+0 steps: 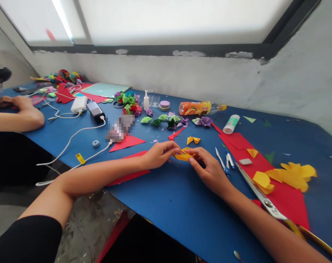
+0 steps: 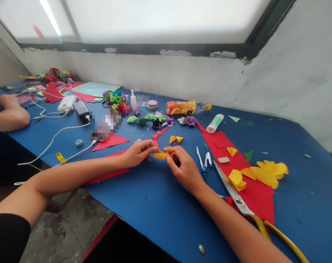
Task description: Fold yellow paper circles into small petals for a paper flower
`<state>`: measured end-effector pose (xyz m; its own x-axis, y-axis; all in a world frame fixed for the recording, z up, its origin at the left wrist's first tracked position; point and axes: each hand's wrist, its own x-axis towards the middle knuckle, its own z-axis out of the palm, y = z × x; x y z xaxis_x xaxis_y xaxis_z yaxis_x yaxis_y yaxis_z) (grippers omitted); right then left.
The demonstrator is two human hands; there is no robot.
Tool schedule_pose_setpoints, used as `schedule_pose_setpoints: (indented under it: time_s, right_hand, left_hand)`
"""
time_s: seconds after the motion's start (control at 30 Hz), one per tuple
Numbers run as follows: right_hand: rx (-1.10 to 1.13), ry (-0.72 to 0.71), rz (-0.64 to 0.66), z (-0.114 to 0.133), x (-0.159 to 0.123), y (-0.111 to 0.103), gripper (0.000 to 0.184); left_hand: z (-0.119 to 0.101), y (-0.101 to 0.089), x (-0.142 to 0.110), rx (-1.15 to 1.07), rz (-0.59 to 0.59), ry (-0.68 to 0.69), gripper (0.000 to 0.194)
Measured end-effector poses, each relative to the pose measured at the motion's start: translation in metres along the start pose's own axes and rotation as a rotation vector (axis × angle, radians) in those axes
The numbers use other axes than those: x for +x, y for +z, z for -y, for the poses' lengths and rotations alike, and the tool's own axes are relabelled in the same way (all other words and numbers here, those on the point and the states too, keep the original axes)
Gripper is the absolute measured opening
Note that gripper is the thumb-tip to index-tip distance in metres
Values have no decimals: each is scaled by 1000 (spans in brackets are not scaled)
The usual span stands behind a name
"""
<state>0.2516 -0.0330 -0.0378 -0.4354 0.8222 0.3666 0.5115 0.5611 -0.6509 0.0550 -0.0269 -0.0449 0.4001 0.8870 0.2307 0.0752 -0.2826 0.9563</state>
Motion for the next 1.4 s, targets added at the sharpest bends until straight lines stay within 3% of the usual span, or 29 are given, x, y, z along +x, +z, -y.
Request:
schedule_pose_setpoints:
  time_s: [0.23, 0.37, 0.53, 0.7, 0.9, 1.07, 1.4]
  right_hand:
    - [22, -49, -7, 4, 1, -1, 16]
    - [21, -69, -45, 4, 1, 1, 19]
    - [-15, 21, -43, 2, 0, 3, 12]
    - [-41, 58, -30, 6, -1, 1, 22]
    - [-69, 50, -58, 8, -3, 3, 18]
    - [-159, 11, -80, 7, -6, 7, 10]
    - [-344, -116, -133, 7, -10, 10, 12]
  left_hand:
    - [-8, 0, -4, -12, 37, -42, 29]
    - [-3, 0, -3, 29, 2, -28, 13]
    - [0, 1, -2, 4, -60, -4, 15]
    - [-1, 0, -3, 86, -66, 90, 6]
    - [0, 1, -5, 205, -50, 153, 25]
    - [2, 2, -6, 265, -64, 199, 26]
    - [0, 3, -7, 351, -34, 273, 26]
